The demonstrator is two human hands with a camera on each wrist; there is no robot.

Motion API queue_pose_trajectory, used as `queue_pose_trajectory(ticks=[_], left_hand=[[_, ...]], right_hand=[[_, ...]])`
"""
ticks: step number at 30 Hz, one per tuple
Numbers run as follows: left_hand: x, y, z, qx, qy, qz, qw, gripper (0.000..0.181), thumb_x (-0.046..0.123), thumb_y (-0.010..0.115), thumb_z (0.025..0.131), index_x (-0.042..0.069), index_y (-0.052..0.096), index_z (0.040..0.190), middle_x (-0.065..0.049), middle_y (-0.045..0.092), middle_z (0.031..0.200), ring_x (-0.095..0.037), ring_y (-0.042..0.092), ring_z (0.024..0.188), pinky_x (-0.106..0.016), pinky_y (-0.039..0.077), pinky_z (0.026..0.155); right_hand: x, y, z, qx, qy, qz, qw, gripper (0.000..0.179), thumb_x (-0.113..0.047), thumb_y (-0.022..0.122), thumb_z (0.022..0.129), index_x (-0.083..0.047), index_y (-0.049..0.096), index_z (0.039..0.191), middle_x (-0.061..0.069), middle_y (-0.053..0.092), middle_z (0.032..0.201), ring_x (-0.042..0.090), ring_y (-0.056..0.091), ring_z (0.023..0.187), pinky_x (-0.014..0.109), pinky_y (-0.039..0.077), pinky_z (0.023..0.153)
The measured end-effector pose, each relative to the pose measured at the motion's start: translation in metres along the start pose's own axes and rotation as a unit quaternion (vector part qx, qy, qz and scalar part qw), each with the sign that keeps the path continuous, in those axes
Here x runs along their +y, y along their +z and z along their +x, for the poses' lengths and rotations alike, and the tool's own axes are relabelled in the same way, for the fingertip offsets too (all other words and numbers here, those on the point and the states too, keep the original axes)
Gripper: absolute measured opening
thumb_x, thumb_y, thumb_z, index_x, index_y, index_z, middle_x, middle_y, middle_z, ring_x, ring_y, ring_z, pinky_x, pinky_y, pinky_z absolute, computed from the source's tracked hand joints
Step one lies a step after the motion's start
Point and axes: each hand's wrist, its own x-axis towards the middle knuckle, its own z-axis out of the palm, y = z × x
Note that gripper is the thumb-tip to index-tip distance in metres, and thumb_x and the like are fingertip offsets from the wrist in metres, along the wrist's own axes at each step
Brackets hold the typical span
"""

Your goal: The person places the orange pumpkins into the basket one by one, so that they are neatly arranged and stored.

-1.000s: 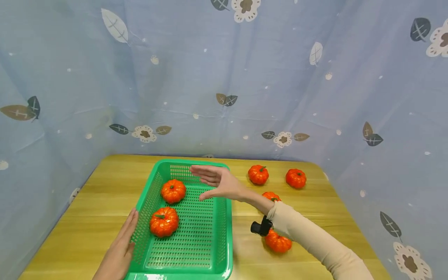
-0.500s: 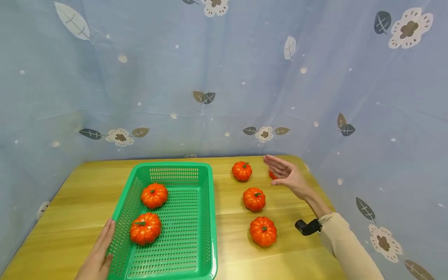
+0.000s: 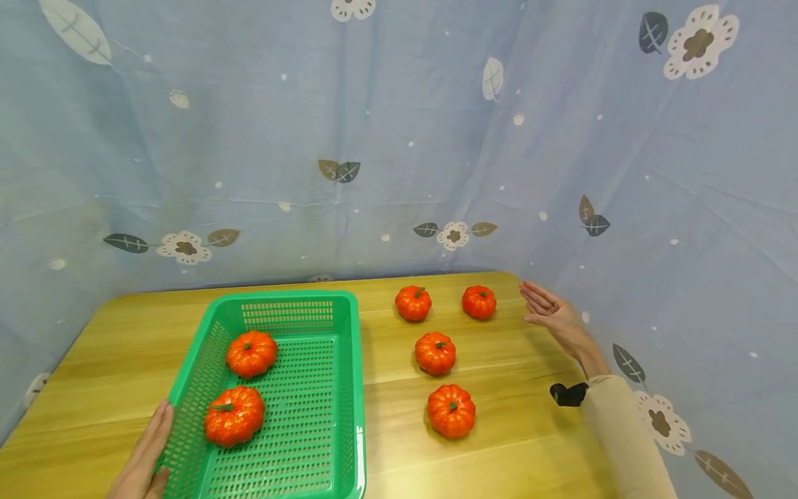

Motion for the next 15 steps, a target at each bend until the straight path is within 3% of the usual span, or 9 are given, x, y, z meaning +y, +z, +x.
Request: queue_pose_trajectory(ticks=[2, 4, 6, 7, 9, 10, 11, 13, 15], left_hand=[[-0.003, 0.001, 0.0, 0.0, -0.008, 0.0, 1.0, 0.097, 0.013, 0.062, 0.084, 0.024, -0.014, 0.143, 0.003, -0.021, 0.147, 0.021, -0.009, 0.115, -0.002, 0.01, 0.082], [-0.002, -0.001, 0.0, -0.013, -0.02, -0.016, 0.9996, 0.105, 0.013, 0.067, 0.08, 0.025, -0.017, 0.142, 0.006, -0.024, 0.146, 0.021, -0.009, 0.115, -0.015, 0.023, 0.092], [-0.003, 0.0, 0.001, 0.002, -0.011, 0.005, 0.9999, 0.101, 0.01, 0.065, 0.081, 0.024, -0.014, 0.143, 0.005, -0.021, 0.147, 0.021, -0.008, 0.115, -0.015, 0.022, 0.094], [-0.003, 0.0, 0.001, 0.0, -0.01, -0.001, 0.9999, 0.102, 0.009, 0.065, 0.081, 0.024, -0.014, 0.143, 0.005, -0.022, 0.147, 0.022, -0.007, 0.114, -0.024, 0.025, 0.097], [0.002, -0.004, 0.001, -0.018, -0.021, -0.042, 0.9987, 0.112, 0.011, 0.071, 0.075, 0.025, -0.017, 0.142, 0.009, -0.026, 0.145, 0.023, -0.007, 0.113, -0.049, 0.034, 0.086], [0.003, -0.004, 0.001, -0.017, -0.019, -0.046, 0.9986, 0.111, 0.01, 0.071, 0.075, 0.025, -0.016, 0.142, 0.007, -0.025, 0.146, 0.02, -0.007, 0.116, -0.043, 0.035, 0.089], [0.002, -0.004, 0.0, -0.02, -0.018, -0.059, 0.9979, 0.11, 0.009, 0.07, 0.076, 0.025, -0.016, 0.142, 0.007, -0.025, 0.146, 0.022, -0.005, 0.114, -0.044, 0.035, 0.089], [0.003, -0.004, 0.0, -0.035, -0.029, -0.097, 0.9942, 0.112, 0.008, 0.07, 0.075, 0.027, -0.019, 0.141, 0.008, -0.029, 0.144, 0.023, -0.006, 0.113, -0.063, 0.03, 0.076], [0.002, -0.004, 0.001, -0.036, -0.027, -0.096, 0.9944, 0.11, 0.008, 0.068, 0.077, 0.027, -0.019, 0.141, 0.006, -0.029, 0.144, 0.022, -0.007, 0.114, -0.059, 0.035, 0.08]], right_hand=[[0.014, -0.007, 0.01, 0.015, 0.028, -0.009, 0.9995, 0.071, 0.015, 0.051, 0.082, 0.003, 0.014, 0.142, 0.011, 0.025, 0.146, 0.032, 0.01, 0.132, 0.022, 0.033, 0.098], [0.028, -0.011, 0.02, 0.029, 0.046, -0.023, 0.9982, 0.072, 0.014, 0.052, 0.082, -0.001, 0.016, 0.142, 0.011, 0.022, 0.147, 0.029, 0.012, 0.133, 0.02, 0.033, 0.098], [0.04, -0.013, 0.027, 0.044, 0.064, -0.044, 0.996, 0.073, 0.012, 0.054, 0.082, -0.004, 0.018, 0.143, 0.009, 0.02, 0.147, 0.025, 0.013, 0.134, 0.022, 0.03, 0.101], [0.046, -0.014, 0.03, 0.05, 0.069, -0.053, 0.995, 0.073, 0.011, 0.055, 0.082, -0.005, 0.018, 0.143, 0.009, 0.018, 0.148, 0.024, 0.013, 0.134, 0.025, 0.027, 0.103], [0.055, -0.015, 0.035, 0.059, 0.077, -0.067, 0.9931, 0.074, 0.01, 0.056, 0.082, -0.006, 0.017, 0.144, 0.01, 0.014, 0.149, 0.024, 0.01, 0.135, 0.032, 0.019, 0.107], [0.059, -0.015, 0.036, 0.062, 0.083, -0.075, 0.9917, 0.075, 0.009, 0.056, 0.082, -0.007, 0.016, 0.144, 0.009, 0.013, 0.149, 0.024, 0.009, 0.135, 0.036, 0.015, 0.107], [0.063, -0.016, 0.037, 0.066, 0.092, -0.082, 0.9902, 0.077, 0.007, 0.058, 0.082, -0.008, 0.014, 0.144, 0.009, 0.011, 0.149, 0.026, 0.007, 0.135, 0.04, 0.011, 0.107], [0.068, -0.017, 0.039, 0.065, 0.106, -0.095, 0.9877, 0.082, 0.004, 0.06, 0.082, -0.01, 0.01, 0.145, 0.01, 0.006, 0.15, 0.028, 0.003, 0.135, 0.043, 0.008, 0.107], [0.072, -0.018, 0.043, 0.061, 0.121, -0.107, 0.9851, 0.086, 0.001, 0.061, 0.082, -0.013, 0.006, 0.145, 0.01, 0.001, 0.15, 0.03, 0.0, 0.135, 0.044, 0.007, 0.108]])
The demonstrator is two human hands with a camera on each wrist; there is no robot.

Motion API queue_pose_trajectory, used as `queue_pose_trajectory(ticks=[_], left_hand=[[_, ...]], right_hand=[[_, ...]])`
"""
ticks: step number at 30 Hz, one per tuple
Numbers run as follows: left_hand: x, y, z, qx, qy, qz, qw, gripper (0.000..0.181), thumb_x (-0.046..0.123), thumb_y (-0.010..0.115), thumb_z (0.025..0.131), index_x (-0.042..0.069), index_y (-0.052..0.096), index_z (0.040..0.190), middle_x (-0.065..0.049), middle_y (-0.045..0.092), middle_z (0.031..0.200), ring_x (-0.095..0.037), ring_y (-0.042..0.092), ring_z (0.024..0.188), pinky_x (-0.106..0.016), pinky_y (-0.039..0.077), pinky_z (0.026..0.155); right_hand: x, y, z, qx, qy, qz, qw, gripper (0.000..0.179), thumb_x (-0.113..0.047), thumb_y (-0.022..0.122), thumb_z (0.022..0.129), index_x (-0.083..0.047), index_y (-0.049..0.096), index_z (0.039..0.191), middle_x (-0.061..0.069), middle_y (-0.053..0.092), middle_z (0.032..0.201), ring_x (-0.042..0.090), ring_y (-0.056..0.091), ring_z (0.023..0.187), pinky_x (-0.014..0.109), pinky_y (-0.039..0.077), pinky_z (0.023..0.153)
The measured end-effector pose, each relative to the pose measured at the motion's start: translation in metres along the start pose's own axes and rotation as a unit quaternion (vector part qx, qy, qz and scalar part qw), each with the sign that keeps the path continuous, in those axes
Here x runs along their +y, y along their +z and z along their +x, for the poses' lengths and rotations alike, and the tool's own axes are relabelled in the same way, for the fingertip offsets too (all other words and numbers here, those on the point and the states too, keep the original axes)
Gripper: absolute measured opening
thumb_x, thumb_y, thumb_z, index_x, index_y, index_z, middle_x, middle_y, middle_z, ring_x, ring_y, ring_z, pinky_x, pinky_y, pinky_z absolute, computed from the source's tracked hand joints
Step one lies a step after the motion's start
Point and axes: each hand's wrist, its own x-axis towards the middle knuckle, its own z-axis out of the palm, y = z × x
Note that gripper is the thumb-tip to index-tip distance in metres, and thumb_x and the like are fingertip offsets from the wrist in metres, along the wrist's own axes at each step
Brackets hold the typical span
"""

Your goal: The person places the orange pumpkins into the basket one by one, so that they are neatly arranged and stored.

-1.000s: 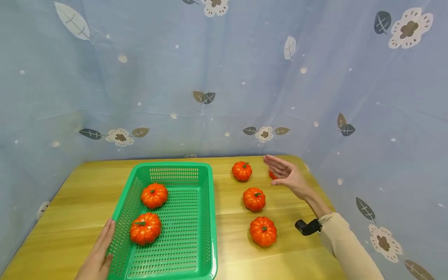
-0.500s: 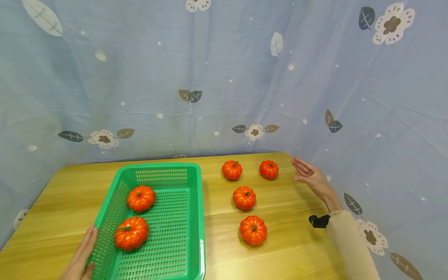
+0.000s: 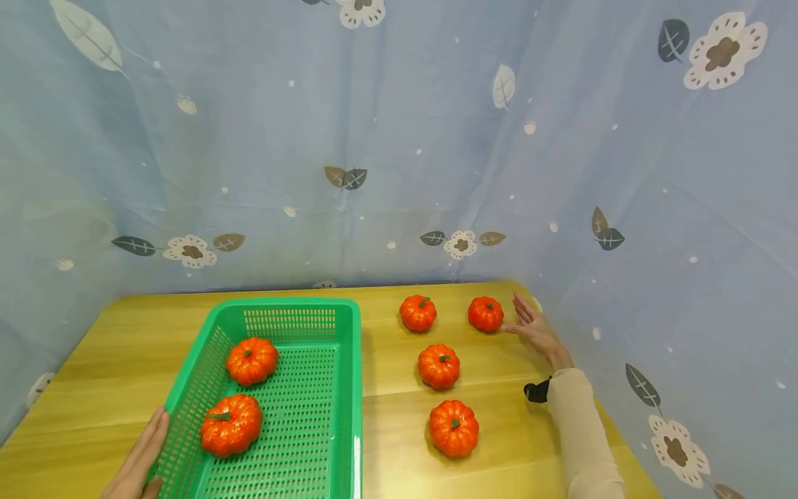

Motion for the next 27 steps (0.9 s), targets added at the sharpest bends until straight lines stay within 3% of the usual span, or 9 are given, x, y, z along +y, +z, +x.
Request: queue_pose_trajectory(ticks=[6, 8, 9, 15, 19, 27], left_hand=[[-0.003, 0.002, 0.0, 0.01, 0.012, 0.038, 0.9992, 0.108, 0.01, 0.068, 0.077, 0.025, -0.018, 0.142, 0.004, -0.027, 0.145, 0.022, -0.007, 0.114, -0.053, 0.039, 0.082], [-0.003, 0.002, 0.0, 0.01, 0.017, 0.04, 0.999, 0.108, 0.01, 0.068, 0.077, 0.024, -0.018, 0.142, 0.004, -0.027, 0.145, 0.023, -0.008, 0.114, -0.059, 0.037, 0.079], [-0.002, 0.001, 0.0, 0.003, 0.014, 0.029, 0.9995, 0.11, 0.008, 0.068, 0.077, 0.024, -0.019, 0.141, 0.004, -0.029, 0.145, 0.024, -0.008, 0.113, -0.063, 0.037, 0.069], [0.001, 0.002, 0.0, 0.007, -0.003, 0.039, 0.9992, 0.108, 0.01, 0.067, 0.078, 0.025, -0.02, 0.141, 0.006, -0.028, 0.145, 0.025, -0.008, 0.111, -0.064, 0.037, 0.071], [0.002, 0.002, -0.001, 0.0, -0.017, 0.027, 0.9995, 0.108, 0.012, 0.067, 0.079, 0.028, -0.021, 0.14, 0.011, -0.03, 0.143, 0.027, -0.006, 0.108, -0.067, 0.035, 0.071], [0.016, 0.004, 0.0, 0.027, -0.02, -0.008, 0.9994, 0.108, 0.009, 0.068, 0.077, 0.026, -0.015, 0.142, 0.004, -0.026, 0.146, 0.023, -0.006, 0.114, -0.069, 0.026, 0.073]], right_hand=[[0.01, 0.002, 0.008, -0.008, 0.027, -0.005, 0.9996, 0.093, -0.004, 0.064, 0.081, -0.017, -0.001, 0.145, 0.012, -0.007, 0.149, 0.029, -0.004, 0.135, 0.043, 0.005, 0.109], [0.012, 0.003, 0.014, -0.013, 0.034, -0.007, 0.9993, 0.095, -0.004, 0.065, 0.08, -0.019, -0.003, 0.145, 0.014, -0.01, 0.149, 0.028, -0.006, 0.135, 0.043, 0.004, 0.109], [0.014, 0.003, 0.017, -0.017, 0.036, -0.008, 0.9992, 0.096, -0.004, 0.065, 0.08, -0.019, -0.005, 0.145, 0.014, -0.011, 0.149, 0.028, -0.007, 0.135, 0.044, 0.004, 0.109], [0.017, 0.008, 0.032, -0.022, 0.057, -0.022, 0.9979, 0.103, -0.004, 0.069, 0.076, -0.019, -0.007, 0.145, 0.017, -0.012, 0.148, 0.032, -0.008, 0.134, 0.047, 0.006, 0.108], [0.018, 0.012, 0.039, -0.018, 0.077, -0.05, 0.9956, 0.106, -0.009, 0.074, 0.072, -0.018, -0.002, 0.145, 0.02, -0.004, 0.148, 0.037, 0.003, 0.133, 0.052, 0.017, 0.105], [0.025, 0.014, 0.046, 0.006, 0.101, -0.094, 0.9905, 0.088, -0.016, 0.075, 0.072, -0.01, 0.023, 0.142, 0.023, 0.021, 0.143, 0.041, 0.026, 0.126, 0.052, 0.032, 0.098]])
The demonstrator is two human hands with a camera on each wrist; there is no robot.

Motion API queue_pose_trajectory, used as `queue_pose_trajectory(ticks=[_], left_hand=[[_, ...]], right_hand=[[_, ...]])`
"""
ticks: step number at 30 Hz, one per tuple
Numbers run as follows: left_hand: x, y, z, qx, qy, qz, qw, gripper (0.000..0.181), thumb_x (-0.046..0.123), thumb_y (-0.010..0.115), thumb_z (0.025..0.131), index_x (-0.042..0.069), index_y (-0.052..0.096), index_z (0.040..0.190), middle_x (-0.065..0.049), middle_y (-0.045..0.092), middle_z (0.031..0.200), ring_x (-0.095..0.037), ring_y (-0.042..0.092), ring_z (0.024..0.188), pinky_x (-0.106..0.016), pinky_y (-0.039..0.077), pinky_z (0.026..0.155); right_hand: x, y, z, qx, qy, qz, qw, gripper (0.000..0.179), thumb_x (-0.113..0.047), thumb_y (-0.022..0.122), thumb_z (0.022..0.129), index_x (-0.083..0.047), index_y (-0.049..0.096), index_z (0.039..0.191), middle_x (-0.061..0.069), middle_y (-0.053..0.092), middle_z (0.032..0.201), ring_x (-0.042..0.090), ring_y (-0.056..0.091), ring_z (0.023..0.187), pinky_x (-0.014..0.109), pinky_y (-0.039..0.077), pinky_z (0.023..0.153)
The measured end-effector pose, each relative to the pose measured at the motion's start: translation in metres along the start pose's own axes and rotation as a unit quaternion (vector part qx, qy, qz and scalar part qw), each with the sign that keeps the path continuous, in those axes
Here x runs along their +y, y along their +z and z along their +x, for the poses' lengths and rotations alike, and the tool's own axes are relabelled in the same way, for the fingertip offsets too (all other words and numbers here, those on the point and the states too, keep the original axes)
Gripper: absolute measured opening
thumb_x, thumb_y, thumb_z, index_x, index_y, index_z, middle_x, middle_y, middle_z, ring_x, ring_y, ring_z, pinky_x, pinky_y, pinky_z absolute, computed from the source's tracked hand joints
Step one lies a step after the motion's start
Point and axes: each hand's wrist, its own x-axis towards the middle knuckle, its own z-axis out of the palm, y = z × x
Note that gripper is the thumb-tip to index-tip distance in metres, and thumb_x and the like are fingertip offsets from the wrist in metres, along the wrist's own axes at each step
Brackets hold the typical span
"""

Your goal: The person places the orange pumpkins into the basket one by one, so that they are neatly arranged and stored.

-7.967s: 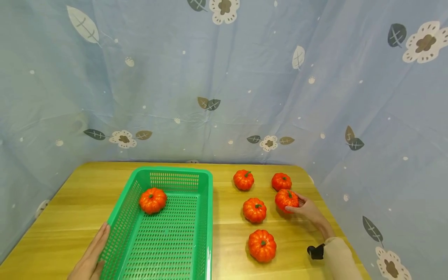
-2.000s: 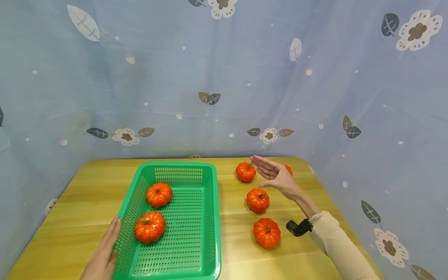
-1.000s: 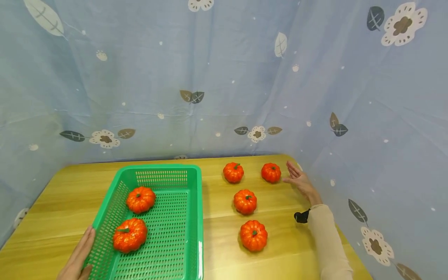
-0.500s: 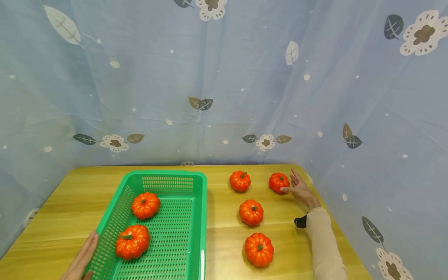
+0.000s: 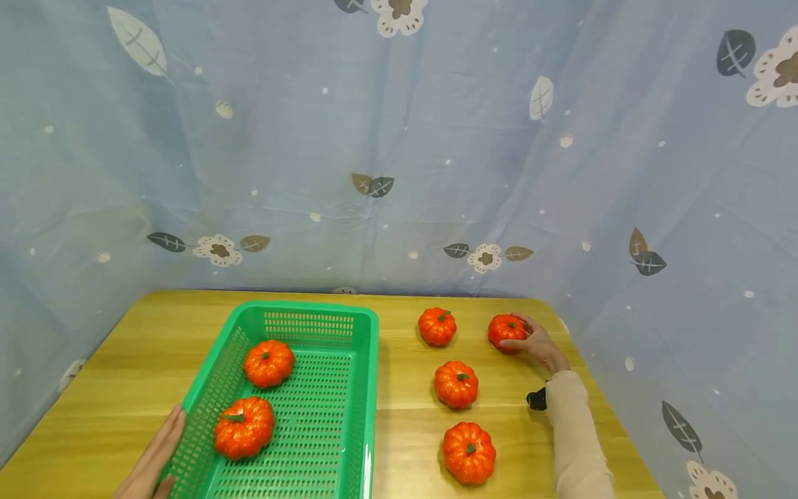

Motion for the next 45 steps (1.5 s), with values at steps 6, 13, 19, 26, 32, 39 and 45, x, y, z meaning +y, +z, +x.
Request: queue_pose_trajectory(ticks=[6, 13, 19, 26, 32, 39, 45], left_hand=[[0.003, 0.004, -0.006, 0.071, 0.053, 0.105, 0.9905, 0.096, -0.008, 0.063, 0.075, 0.014, 0.0, 0.145, -0.004, -0.009, 0.15, 0.02, -0.003, 0.12, -0.02, 0.028, 0.099], [0.012, 0.008, 0.001, 0.119, 0.057, 0.157, 0.9787, 0.084, -0.019, 0.05, 0.077, 0.01, 0.01, 0.145, -0.002, 0.002, 0.151, 0.017, -0.003, 0.123, 0.006, 0.004, 0.088], [0.021, 0.007, -0.003, 0.127, 0.05, 0.154, 0.9785, 0.082, -0.018, 0.048, 0.077, 0.01, 0.011, 0.145, -0.002, 0.002, 0.151, 0.014, -0.002, 0.125, 0.005, 0.003, 0.09], [0.022, 0.007, -0.006, 0.133, 0.045, 0.161, 0.977, 0.08, -0.016, 0.049, 0.079, 0.011, 0.011, 0.145, 0.0, 0.001, 0.151, 0.013, -0.002, 0.124, 0.004, 0.001, 0.091], [0.023, 0.007, -0.005, 0.136, 0.054, 0.153, 0.9773, 0.082, -0.017, 0.049, 0.078, 0.01, 0.01, 0.145, -0.001, 0.002, 0.151, 0.008, -0.001, 0.127, 0.003, 0.001, 0.091], [0.023, 0.007, -0.009, 0.136, 0.049, 0.151, 0.9779, 0.081, -0.018, 0.048, 0.078, 0.009, 0.009, 0.145, -0.002, 0.0, 0.151, 0.006, -0.001, 0.127, 0.003, 0.001, 0.091], [0.025, 0.007, -0.007, 0.14, 0.05, 0.152, 0.977, 0.08, -0.018, 0.048, 0.078, 0.008, 0.012, 0.144, -0.002, 0.001, 0.151, -0.022, 0.012, 0.133, 0.001, 0.001, 0.093]], right_hand=[[0.003, -0.003, -0.001, 0.02, -0.018, -0.013, 0.9995, 0.086, -0.027, 0.075, 0.072, -0.015, 0.026, 0.142, 0.02, 0.023, 0.143, 0.039, 0.031, 0.123, 0.046, 0.038, 0.095], [-0.027, -0.017, -0.002, 0.03, -0.045, -0.049, 0.9973, 0.089, -0.035, 0.069, 0.077, -0.009, 0.016, 0.144, 0.02, 0.022, 0.144, 0.033, 0.036, 0.123, 0.032, 0.044, 0.091], [-0.113, 0.007, -0.021, 0.024, -0.054, -0.066, 0.996, 0.093, -0.035, 0.07, 0.076, 0.001, 0.014, 0.142, 0.024, 0.025, 0.142, 0.037, 0.036, 0.122, 0.047, 0.038, 0.095], [-0.196, 0.059, -0.028, -0.006, -0.08, -0.01, 0.9967, 0.091, -0.031, 0.074, 0.073, -0.007, 0.021, 0.143, 0.017, 0.031, 0.141, 0.031, 0.038, 0.122, 0.041, 0.04, 0.095], [-0.252, 0.116, -0.039, -0.025, -0.108, 0.006, 0.9938, 0.084, -0.028, 0.079, 0.067, -0.01, 0.036, 0.137, 0.014, 0.045, 0.131, 0.026, 0.044, 0.118, 0.04, 0.042, 0.092], [-0.281, 0.199, -0.055, -0.106, -0.14, 0.0, 0.9845, 0.072, -0.022, 0.082, 0.063, -0.012, 0.052, 0.127, 0.009, 0.06, 0.114, 0.02, 0.057, 0.101, 0.032, 0.048, 0.083], [-0.281, 0.265, -0.085, -0.204, -0.151, -0.049, 0.966, 0.071, -0.023, 0.083, 0.06, -0.012, 0.055, 0.124, 0.003, 0.065, 0.103, 0.014, 0.061, 0.09, 0.028, 0.052, 0.073]])
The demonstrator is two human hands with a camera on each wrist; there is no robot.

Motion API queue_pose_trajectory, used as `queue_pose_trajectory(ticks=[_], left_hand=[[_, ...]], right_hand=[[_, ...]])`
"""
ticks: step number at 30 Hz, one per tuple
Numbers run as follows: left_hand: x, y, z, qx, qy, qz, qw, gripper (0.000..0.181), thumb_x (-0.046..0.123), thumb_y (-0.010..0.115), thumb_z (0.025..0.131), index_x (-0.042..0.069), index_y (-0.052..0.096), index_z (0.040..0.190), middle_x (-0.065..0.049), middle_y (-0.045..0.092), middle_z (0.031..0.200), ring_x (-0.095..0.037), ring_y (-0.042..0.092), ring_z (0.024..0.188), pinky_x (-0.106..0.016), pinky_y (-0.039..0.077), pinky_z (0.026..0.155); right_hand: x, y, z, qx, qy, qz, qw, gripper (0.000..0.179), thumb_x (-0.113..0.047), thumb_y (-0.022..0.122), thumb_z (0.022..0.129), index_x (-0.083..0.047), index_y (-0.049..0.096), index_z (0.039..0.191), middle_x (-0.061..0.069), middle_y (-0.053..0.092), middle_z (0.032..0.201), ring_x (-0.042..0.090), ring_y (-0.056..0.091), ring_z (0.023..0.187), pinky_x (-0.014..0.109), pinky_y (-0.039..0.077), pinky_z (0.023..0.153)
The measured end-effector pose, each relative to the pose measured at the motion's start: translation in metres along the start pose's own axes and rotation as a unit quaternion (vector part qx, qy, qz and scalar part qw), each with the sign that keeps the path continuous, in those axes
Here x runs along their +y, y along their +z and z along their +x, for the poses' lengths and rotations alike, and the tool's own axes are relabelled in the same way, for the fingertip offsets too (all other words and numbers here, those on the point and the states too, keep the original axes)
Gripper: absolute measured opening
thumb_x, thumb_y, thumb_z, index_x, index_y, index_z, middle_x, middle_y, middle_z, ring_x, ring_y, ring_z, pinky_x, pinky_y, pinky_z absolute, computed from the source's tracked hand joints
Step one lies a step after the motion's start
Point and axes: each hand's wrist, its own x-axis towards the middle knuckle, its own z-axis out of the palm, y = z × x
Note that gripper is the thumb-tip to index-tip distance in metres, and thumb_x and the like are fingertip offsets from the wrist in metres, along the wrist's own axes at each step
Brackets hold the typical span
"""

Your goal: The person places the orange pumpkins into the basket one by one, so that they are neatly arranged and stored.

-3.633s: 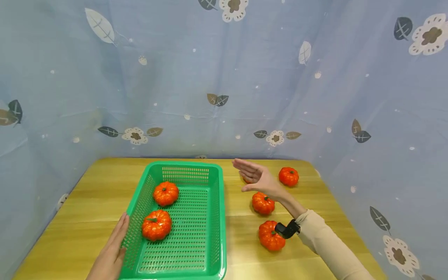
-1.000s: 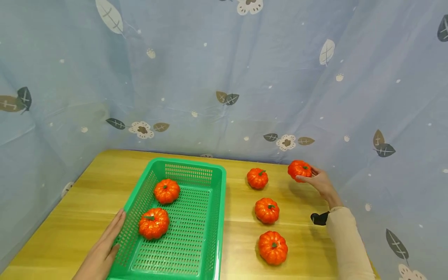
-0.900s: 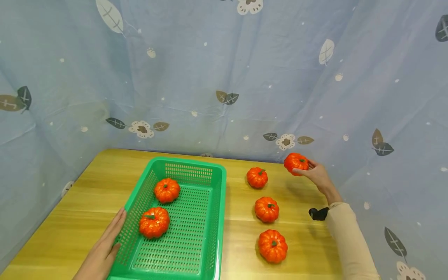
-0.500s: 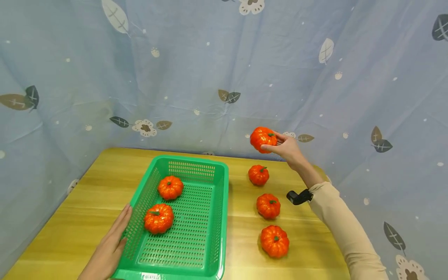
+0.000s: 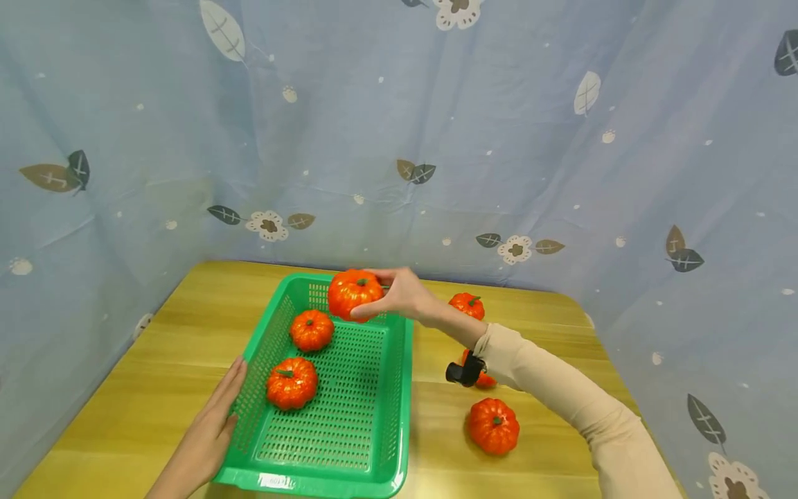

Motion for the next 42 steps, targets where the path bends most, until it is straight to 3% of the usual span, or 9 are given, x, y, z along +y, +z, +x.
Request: queue_pose_trajectory(ticks=[5, 11, 16, 22, 25, 29, 33, 39, 42], left_hand=[[-0.001, -0.001, 0.004, -0.001, -0.007, -0.01, 0.9999, 0.078, -0.019, 0.044, 0.079, 0.009, 0.012, 0.144, -0.001, 0.001, 0.151, -0.036, 0.016, 0.131, -0.01, 0.003, 0.102], [-0.002, 0.001, 0.004, -0.001, -0.009, -0.007, 0.9999, 0.077, -0.017, 0.044, 0.079, 0.008, 0.011, 0.144, -0.003, 0.002, 0.151, -0.034, 0.016, 0.131, -0.002, 0.0, 0.095], [0.0, 0.005, 0.001, -0.012, -0.033, -0.025, 0.9991, 0.077, -0.016, 0.042, 0.08, 0.01, 0.01, 0.145, -0.002, 0.001, 0.151, -0.039, 0.017, 0.13, -0.021, 0.006, 0.106], [0.004, 0.01, -0.006, -0.014, -0.041, -0.024, 0.9988, 0.077, -0.016, 0.043, 0.079, 0.008, 0.011, 0.145, -0.003, 0.002, 0.151, -0.038, 0.02, 0.128, 0.0, -0.001, 0.092], [0.005, 0.012, -0.007, -0.015, -0.046, -0.021, 0.9986, 0.076, -0.015, 0.043, 0.079, 0.008, 0.011, 0.145, -0.003, 0.002, 0.151, -0.037, 0.021, 0.128, -0.001, 0.0, 0.092], [0.006, 0.011, -0.006, -0.019, -0.058, -0.024, 0.9978, 0.078, -0.015, 0.044, 0.079, 0.009, 0.01, 0.145, -0.002, 0.002, 0.151, -0.038, 0.021, 0.128, -0.023, 0.011, 0.106], [0.006, 0.006, -0.003, -0.023, -0.066, -0.024, 0.9973, 0.079, -0.015, 0.044, 0.078, 0.011, 0.01, 0.145, -0.001, 0.002, 0.151, -0.039, 0.022, 0.128, -0.051, 0.025, 0.097], [0.006, 0.002, 0.001, -0.027, -0.069, -0.026, 0.9969, 0.081, -0.017, 0.045, 0.077, 0.01, 0.01, 0.145, -0.001, 0.001, 0.151, -0.039, 0.021, 0.128, -0.056, 0.026, 0.096], [0.006, 0.001, 0.003, -0.032, -0.073, -0.032, 0.9963, 0.081, -0.016, 0.044, 0.077, 0.01, 0.009, 0.145, 0.0, -0.001, 0.151, -0.039, 0.019, 0.129, -0.057, 0.025, 0.097]], right_hand=[[0.004, 0.062, -0.017, -0.102, -0.003, -0.065, 0.9927, 0.073, -0.029, 0.084, 0.058, -0.011, 0.056, 0.123, -0.005, 0.066, 0.1, 0.004, 0.06, 0.081, 0.021, 0.051, 0.066], [0.021, 0.114, -0.042, -0.217, 0.019, -0.054, 0.9746, 0.045, -0.02, 0.082, 0.063, -0.011, 0.067, 0.104, -0.012, 0.067, 0.084, -0.001, 0.06, 0.072, 0.017, 0.05, 0.063], [0.026, 0.134, -0.052, -0.214, 0.058, -0.089, 0.971, 0.027, -0.025, 0.082, 0.061, -0.022, 0.073, 0.087, -0.016, 0.066, 0.072, -0.005, 0.052, 0.062, 0.014, 0.046, 0.054], [0.026, 0.148, -0.052, -0.207, 0.078, -0.12, 0.9679, 0.016, -0.03, 0.082, 0.061, -0.024, 0.07, 0.071, -0.014, 0.053, 0.052, -0.001, 0.041, 0.052, 0.014, 0.036, 0.045], [0.026, 0.153, -0.051, -0.208, 0.089, -0.123, 0.9664, 0.016, -0.031, 0.081, 0.062, -0.023, 0.07, 0.071, -0.013, 0.053, 0.052, 0.0, 0.04, 0.051, 0.015, 0.034, 0.043], [0.029, 0.157, -0.047, -0.223, 0.103, -0.125, 0.9614, 0.025, -0.03, 0.08, 0.065, -0.022, 0.072, 0.087, -0.015, 0.062, 0.068, -0.001, 0.044, 0.057, 0.014, 0.039, 0.049], [0.03, 0.16, -0.043, -0.231, 0.113, -0.135, 0.9568, 0.049, -0.027, 0.08, 0.066, -0.016, 0.065, 0.111, -0.007, 0.062, 0.065, 0.001, 0.043, 0.056, 0.013, 0.04, 0.051], [0.028, 0.16, -0.035, -0.236, 0.115, -0.135, 0.9555, 0.071, -0.012, 0.082, 0.061, -0.015, 0.053, 0.126, -0.005, 0.062, 0.098, -0.002, 0.051, 0.08, 0.017, 0.047, 0.073], [0.028, 0.16, -0.034, -0.244, 0.12, -0.109, 0.9562, 0.074, 0.001, 0.081, 0.059, -0.016, 0.053, 0.125, -0.006, 0.058, 0.102, 0.004, 0.053, 0.084, 0.02, 0.048, 0.075]])
